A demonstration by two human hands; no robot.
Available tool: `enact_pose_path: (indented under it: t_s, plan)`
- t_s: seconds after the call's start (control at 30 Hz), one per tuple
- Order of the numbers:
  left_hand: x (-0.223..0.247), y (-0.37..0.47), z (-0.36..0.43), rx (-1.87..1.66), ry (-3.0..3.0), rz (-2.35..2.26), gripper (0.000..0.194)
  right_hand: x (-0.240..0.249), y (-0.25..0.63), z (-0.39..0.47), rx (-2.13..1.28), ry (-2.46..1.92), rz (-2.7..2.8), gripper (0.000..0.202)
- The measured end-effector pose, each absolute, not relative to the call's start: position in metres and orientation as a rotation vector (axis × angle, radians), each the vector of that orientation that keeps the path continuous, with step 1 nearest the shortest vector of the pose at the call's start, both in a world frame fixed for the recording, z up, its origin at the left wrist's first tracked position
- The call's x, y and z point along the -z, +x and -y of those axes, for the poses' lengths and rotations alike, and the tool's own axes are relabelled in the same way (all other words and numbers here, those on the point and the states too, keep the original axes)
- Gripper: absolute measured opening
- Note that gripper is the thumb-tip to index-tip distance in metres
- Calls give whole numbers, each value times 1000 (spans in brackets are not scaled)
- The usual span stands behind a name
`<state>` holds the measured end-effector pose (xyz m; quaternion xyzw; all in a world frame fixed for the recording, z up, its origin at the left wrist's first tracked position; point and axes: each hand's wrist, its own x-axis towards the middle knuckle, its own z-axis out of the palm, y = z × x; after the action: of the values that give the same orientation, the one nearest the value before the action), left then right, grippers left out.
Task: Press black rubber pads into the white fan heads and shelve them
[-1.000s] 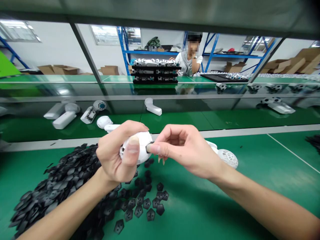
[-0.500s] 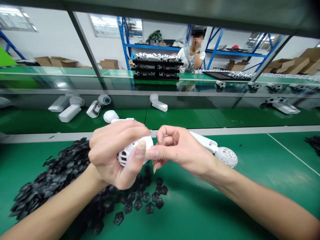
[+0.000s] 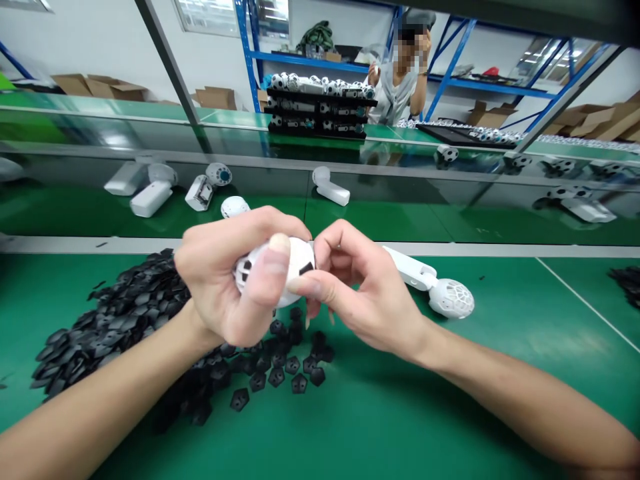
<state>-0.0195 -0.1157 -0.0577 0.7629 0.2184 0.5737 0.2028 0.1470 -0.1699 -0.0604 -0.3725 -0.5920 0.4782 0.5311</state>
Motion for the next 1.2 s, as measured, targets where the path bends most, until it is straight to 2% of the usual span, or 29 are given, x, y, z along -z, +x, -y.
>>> enact_pose_path:
  t_s: [0.13,0.27,0.33,0.5,0.57,0.67,0.73,0.93,1.07,1.2]
  plan:
    - [64,-9,94,-1579,1882,-729,39,51,166,162,-1039,-1183,1772,35]
    - [70,-5,68,-1552,1635,-779,52,59,173,166,-587,-1537,2421,21]
    - [72,-5,63,-1494,1589,-793,51,66,168,171,-471,-1537,2601,22]
    - [73,-4,61,-1377,1471,-834,53,70,152,181,-424,-1583,2822,21]
    - [72,-4,61,-1331,1455,-863,48,68,148,183,-396,-1608,2908,20]
    - [67,-9,59,-1222,1523,-927,40,66,144,188,-336,-1558,3032,24]
    - [63,-14,56,-1151,1651,-994,44,66,141,191,-276,-1511,3086,29]
    - [45,-32,48,-737,1873,-1273,76,72,132,193,-206,-1499,3101,31]
    - [34,-45,51,-415,1610,-1107,75,73,143,180,-246,-1640,2919,23]
    - [34,-48,57,-324,1365,-923,65,58,170,168,-343,-1491,2269,12]
